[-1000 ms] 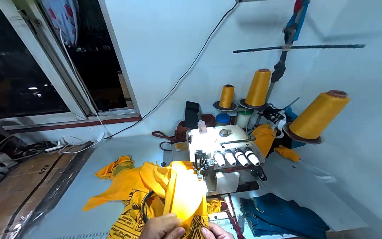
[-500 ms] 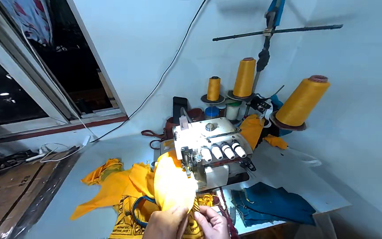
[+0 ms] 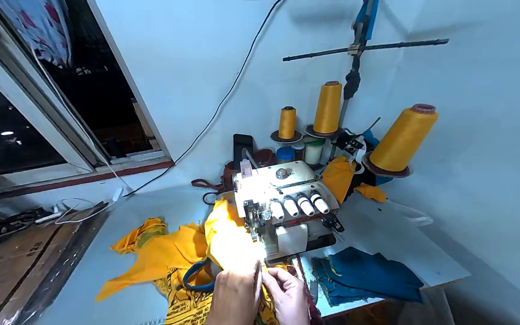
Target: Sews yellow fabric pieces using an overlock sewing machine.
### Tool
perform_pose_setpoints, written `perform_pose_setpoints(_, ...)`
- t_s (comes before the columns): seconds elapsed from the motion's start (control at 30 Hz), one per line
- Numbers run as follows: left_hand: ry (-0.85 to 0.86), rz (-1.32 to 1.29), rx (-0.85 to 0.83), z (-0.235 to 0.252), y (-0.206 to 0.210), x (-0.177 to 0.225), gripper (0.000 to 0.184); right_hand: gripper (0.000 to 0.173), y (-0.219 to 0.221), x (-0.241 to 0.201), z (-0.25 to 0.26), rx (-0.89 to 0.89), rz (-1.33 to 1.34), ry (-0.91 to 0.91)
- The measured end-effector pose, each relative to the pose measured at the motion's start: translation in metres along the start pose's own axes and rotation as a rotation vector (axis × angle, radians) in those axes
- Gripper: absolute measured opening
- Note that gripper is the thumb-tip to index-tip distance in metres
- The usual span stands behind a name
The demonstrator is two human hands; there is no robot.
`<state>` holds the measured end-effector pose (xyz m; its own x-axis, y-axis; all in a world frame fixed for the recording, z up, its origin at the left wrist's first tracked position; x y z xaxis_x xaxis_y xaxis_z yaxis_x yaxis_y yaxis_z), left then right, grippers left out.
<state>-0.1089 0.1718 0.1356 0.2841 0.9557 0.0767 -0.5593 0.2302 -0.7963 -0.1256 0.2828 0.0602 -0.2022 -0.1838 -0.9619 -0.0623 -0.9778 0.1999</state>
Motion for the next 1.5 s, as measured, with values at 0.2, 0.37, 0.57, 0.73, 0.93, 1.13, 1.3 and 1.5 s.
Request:
perform_pose_setpoints(0.2,0.042,-0.051,0.071,-0.011,-0.007,-0.002,0.019,0.006,-0.003,-0.001,-0.010,0.009,0.019,0.033)
perform_pose_setpoints(0.37,0.050,-0.038,0.138,-0.006,0.000,-0.007,0.017,0.007,0.001,0.000,-0.005,0.025,0.061,0.026)
perform_pose_setpoints(0.57,0.040,-0.124,0.113,-0.002,-0.003,-0.003,0.012,0.011,0.002,0.002,-0.008,0.031,0.117,0.001)
perform_pose_setpoints(0.73,0.005,-0.145,0.110,-0.002,0.003,0.002,0.011,0.015,0.005,0.005,-0.006,0.065,0.142,0.040)
perform_pose_setpoints(0.93,-0.021,-0.037,0.169,-0.007,0.009,0.006,0.017,0.017,0.010,0.006,-0.005,0.078,0.151,0.003)
perform_pose_setpoints(1.13,-0.001,-0.026,0.198,-0.018,0.013,0.005,0.025,0.019,0.015,0.009,-0.005,0.094,0.266,0.062)
perform_pose_setpoints(1.3,-0.020,0.024,0.116,-0.026,0.018,0.010,0.031,0.024,0.026,0.009,-0.007,0.046,0.320,0.023)
perform_pose_setpoints(1.5,-0.052,-0.205,0.056,-0.010,0.026,-0.032,0.037,0.020,0.043,0.007,-0.009,-0.063,0.339,0.148)
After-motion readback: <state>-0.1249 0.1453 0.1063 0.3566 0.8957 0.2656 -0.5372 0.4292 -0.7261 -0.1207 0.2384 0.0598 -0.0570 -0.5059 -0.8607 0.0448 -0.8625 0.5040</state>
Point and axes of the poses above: each hand's wrist, its own z-axis towards the middle knuckle, its own y-axis out of the palm, x = y × z, the point moved 6 cm from there along z, towards the middle knuckle, and after that the axes turned 5 degrees about z, right-handed, at the moved point
